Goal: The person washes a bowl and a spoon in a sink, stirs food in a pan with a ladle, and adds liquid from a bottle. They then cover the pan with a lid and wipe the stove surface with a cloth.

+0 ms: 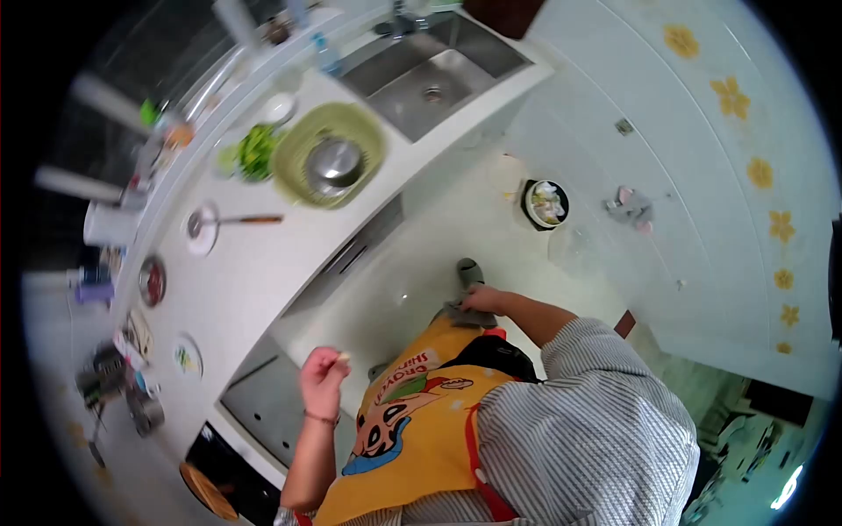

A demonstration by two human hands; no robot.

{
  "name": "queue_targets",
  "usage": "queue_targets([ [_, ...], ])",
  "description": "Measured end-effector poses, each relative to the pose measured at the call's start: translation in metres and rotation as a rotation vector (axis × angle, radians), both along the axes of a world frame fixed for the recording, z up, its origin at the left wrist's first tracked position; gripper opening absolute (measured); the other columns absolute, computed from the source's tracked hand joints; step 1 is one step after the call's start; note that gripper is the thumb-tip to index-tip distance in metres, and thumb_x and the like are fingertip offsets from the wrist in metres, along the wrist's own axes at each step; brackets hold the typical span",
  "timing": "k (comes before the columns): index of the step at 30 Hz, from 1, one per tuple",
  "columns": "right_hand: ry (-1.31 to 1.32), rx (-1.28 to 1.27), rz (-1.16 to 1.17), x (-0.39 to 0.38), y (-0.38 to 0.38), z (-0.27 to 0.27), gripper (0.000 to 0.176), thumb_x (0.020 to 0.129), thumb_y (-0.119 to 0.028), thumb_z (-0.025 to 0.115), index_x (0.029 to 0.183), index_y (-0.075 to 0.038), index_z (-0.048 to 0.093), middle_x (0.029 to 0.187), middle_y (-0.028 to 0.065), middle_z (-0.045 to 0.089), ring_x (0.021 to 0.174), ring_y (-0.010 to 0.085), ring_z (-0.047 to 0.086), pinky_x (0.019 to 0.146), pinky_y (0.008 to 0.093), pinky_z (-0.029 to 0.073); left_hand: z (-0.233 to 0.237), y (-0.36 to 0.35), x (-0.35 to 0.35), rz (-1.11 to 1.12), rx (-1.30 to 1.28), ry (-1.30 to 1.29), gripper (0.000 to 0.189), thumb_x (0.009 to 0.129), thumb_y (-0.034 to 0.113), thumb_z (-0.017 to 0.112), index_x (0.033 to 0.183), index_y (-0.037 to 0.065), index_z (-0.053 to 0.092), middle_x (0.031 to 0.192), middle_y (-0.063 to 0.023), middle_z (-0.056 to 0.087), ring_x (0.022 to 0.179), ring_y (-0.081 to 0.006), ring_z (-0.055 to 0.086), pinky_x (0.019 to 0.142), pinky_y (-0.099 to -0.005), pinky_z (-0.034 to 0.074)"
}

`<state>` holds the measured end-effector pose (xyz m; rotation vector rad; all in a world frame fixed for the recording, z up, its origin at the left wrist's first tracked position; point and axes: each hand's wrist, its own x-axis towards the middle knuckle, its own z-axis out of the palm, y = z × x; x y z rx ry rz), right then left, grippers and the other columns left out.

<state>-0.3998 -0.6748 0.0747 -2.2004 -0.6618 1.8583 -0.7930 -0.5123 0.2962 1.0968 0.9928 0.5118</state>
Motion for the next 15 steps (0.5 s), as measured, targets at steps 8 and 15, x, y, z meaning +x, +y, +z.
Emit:
queue_targets([
  [8,0.117,0.075,-0.868,0.235,-0.200,-0.003,0.040,0.087,-0.027,0.074,0.119,-0.003,0.068,0.105,0.0093,0.070,0.097,0.0204,0.065,0.085,0.0367,0.052,-0.129,-0.046,0.478,-0.590,-0.070,0.136,0.014,0.093,0.014,0.075,0.100,0.004,0.067,0.086,-0.0003,0.067,0.082,-0.0097,0.062,0.074,-0.0255,0.052],
  [15,0.223,0.075,-1.348,0.284,-0.304,0.017,0.037,0.094,-0.018,0.069,0.128,-0.003,0.063,0.112,0.0070,0.068,0.101,0.0169,0.063,0.089,0.0319,0.051,-0.288,-0.082,0.747,-0.987,0.095,0.390,0.040,0.092,0.026,0.076,0.122,0.001,0.069,0.104,-0.0075,0.074,0.092,-0.0163,0.068,0.085,-0.0310,0.055],
])
